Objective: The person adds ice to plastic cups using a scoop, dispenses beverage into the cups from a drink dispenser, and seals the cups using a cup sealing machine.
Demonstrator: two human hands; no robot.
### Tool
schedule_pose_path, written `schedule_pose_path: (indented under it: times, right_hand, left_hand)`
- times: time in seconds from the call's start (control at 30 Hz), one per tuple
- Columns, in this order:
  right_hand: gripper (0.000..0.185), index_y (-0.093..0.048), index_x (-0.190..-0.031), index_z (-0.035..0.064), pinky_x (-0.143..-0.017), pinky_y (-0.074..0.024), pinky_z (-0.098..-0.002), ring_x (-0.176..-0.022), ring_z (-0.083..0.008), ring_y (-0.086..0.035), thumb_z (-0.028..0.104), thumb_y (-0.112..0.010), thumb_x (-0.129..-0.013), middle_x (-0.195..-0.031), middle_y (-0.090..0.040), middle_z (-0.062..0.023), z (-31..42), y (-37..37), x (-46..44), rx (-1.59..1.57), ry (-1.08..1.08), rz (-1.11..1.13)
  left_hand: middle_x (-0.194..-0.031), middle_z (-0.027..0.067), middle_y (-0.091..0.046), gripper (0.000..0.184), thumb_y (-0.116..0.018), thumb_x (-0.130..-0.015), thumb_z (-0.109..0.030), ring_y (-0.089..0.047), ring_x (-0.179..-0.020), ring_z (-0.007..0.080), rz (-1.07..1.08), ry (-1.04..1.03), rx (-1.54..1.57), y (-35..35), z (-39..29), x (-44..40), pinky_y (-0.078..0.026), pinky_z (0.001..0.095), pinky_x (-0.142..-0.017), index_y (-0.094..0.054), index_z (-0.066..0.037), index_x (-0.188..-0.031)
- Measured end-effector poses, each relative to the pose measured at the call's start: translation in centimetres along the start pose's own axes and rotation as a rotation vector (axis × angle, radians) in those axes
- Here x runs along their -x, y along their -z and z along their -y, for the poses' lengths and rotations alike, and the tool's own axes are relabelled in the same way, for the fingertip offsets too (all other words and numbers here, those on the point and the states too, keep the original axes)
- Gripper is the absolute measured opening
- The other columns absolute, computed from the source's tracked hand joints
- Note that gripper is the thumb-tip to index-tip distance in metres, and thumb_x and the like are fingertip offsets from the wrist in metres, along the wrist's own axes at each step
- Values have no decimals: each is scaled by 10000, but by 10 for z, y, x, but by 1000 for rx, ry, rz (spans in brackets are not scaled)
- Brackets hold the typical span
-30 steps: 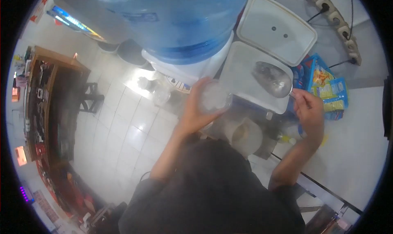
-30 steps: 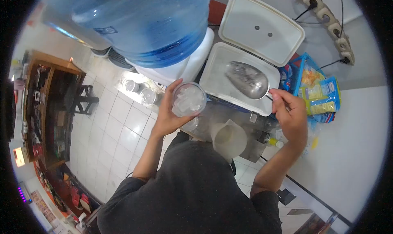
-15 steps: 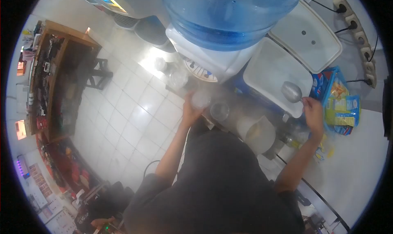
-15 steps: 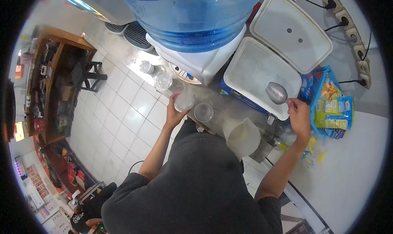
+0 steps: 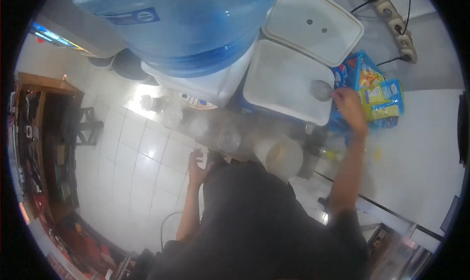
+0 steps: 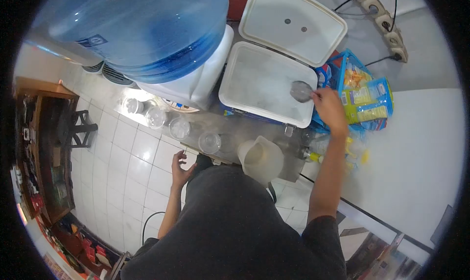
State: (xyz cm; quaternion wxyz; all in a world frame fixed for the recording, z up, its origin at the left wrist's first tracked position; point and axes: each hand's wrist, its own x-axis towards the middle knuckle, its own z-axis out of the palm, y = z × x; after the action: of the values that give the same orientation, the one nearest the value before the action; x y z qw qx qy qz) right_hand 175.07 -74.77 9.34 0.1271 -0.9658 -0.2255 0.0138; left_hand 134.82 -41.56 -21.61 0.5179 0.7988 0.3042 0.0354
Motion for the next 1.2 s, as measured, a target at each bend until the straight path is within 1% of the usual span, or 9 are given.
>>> schedule_pose_path:
  times: [0.03, 0.23, 0.43, 0.6, 0.7, 0.83, 0.93, 1.1, 1.2]
  right_hand:
    - [265, -725, -940, -70, -786, -524, -471, -849, -434, -684, 185, -652, -932, -902, -705, -274, -19, -29, -7, 36, 144, -91]
    - [241, -727, -920, -70, -777, -522, -471, -810, -437, -671, 160, -655, -927, -886, -689, -287, -5, -71, -48, -141, 113, 86]
    - [273, -731, -1037, -44, -734, -521, -419, -747, -420, -660, 209, -665, -958, -846, -688, -276, 34, -52, -8, -296, 56, 315]
    - [263, -726, -1040, -48, -750, -528, -416, -780, -427, -665, 187, -637, -963, -890, -700, -273, 22, -49, -44, -302, -73, 157]
    - [260, -705, -990, -62, -811, -515, -511, -891, -454, -661, 145, -550, -970, -916, -692, -269, 13, -106, -56, -69, 435, -74]
    - [266, -707, -976, -39, -828, -506, -512, -922, -448, -645, 170, -542, -990, -942, -696, -243, 41, -101, -35, -165, 272, 224]
    - [266, -705, -1002, -34, -815, -502, -508, -899, -462, -639, 180, -549, -998, -949, -704, -233, 34, -88, -19, -226, 314, 226]
    - [249, -715, -1111, -21, -771, -521, -426, -783, -411, -656, 162, -619, -972, -939, -712, -236, 19, -109, -37, -371, 204, 214]
    - [251, -722, -1115, -26, -716, -515, -372, -688, -299, -633, 163, -638, -973, -840, -708, -219, 19, -136, -40, -496, 291, 197]
  left_hand:
    - [-1265, 135, -581, 1001, -944, -681, -184, -600, -1148, 276, 72, -71, 60, -1, -11, 3, -524, 412, -947, -375, -43, -1493]
    - [-1472, 182, -500, 1117, -973, -631, -224, -510, -1356, 334, 135, -396, 28, -25, -71, -41, -467, 446, -1076, -335, -45, -1531]
    - [-1473, 201, -495, 965, -922, -693, -285, -471, -1372, 370, 280, -314, 139, -53, -54, -61, -392, 457, -1131, -425, -4, -1472]
    - [-1301, 153, -615, 792, -923, -689, -175, -607, -1217, 312, 178, -380, 72, -48, -71, -56, -479, 404, -1026, -526, -25, -1358]
    - [-1307, 173, -612, 782, -910, -698, -201, -591, -1236, 337, 204, -348, 92, -33, -93, -47, -467, 423, -1039, -530, -28, -1359]
    - [-1310, 184, -617, 771, -893, -710, -219, -585, -1246, 356, 195, -318, 152, -22, -98, -44, -459, 441, -1048, -535, -37, -1369]
    - [-1318, 184, -615, 785, -893, -711, -222, -583, -1251, 352, 159, -330, 147, -17, -95, -44, -459, 443, -1048, -530, -34, -1381]
    - [-1305, 178, -627, 803, -911, -708, -248, -599, -1248, 317, 160, -342, 126, -14, -114, -53, -477, 430, -1055, -528, 4, -1367]
    - [-1305, 180, -630, 809, -915, -705, -243, -606, -1242, 319, 179, -350, 146, -14, -116, -58, -484, 435, -1050, -527, 0, -1372]
